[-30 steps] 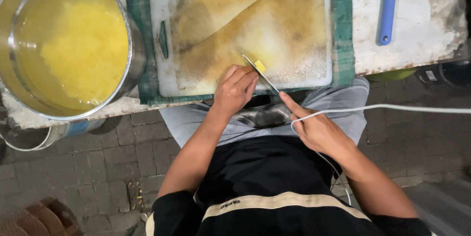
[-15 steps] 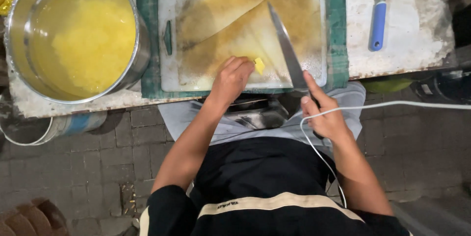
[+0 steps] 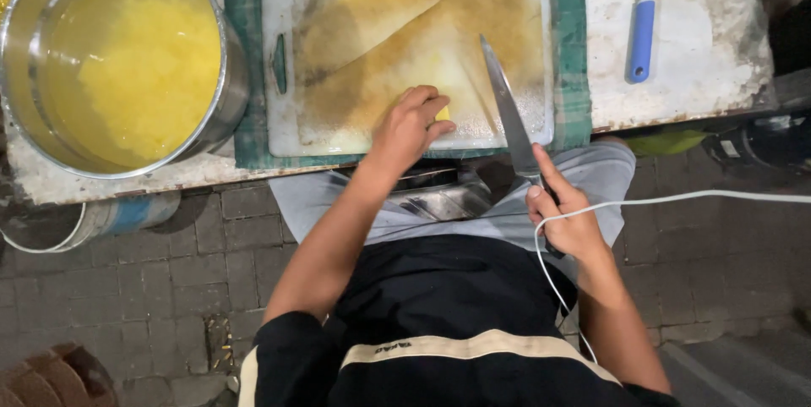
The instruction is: Cutting potatoes into small pieces on a cutting board and placing them into a bowl of water.
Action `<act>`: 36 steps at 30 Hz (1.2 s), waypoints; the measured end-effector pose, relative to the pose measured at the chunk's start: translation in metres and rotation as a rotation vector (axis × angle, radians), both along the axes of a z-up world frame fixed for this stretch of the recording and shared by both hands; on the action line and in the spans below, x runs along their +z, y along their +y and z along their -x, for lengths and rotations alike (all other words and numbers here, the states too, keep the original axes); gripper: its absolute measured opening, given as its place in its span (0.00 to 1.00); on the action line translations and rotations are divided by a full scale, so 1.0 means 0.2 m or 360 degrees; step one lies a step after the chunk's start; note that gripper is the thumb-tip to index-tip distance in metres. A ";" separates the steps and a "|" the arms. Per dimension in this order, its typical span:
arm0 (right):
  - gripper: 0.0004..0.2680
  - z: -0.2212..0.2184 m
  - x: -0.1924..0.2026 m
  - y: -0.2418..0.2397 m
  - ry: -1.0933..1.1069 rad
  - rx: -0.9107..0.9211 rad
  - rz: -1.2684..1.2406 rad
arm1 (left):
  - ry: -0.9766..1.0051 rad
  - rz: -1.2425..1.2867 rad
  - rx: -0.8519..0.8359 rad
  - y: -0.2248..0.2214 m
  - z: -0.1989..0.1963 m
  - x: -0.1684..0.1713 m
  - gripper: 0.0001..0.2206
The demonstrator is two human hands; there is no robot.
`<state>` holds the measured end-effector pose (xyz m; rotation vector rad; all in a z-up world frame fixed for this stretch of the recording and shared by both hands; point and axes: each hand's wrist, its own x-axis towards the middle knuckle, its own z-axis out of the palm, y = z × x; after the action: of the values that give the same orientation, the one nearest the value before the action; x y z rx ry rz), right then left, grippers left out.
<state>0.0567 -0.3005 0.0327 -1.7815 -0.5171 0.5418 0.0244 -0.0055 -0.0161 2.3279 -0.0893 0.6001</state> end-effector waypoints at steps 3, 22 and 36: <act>0.19 0.02 0.02 0.03 0.0033 0.0039 0.0085 | 0.0010 -0.0003 -0.0341 0.10 -0.03 0.02 0.16; 0.18 -0.02 0.29 0.07 -0.0527 0.0488 0.0785 | -0.0016 0.0216 0.0556 -0.15 0.12 -0.04 0.23; 0.20 0.01 0.24 0.03 -0.0368 0.0471 0.0782 | -0.0253 0.0105 0.0486 -0.14 0.14 0.03 0.22</act>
<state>0.0552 -0.2937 0.0812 -2.2676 -0.8742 0.7153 -0.0044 -0.0327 -0.0099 2.2427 0.2134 0.9253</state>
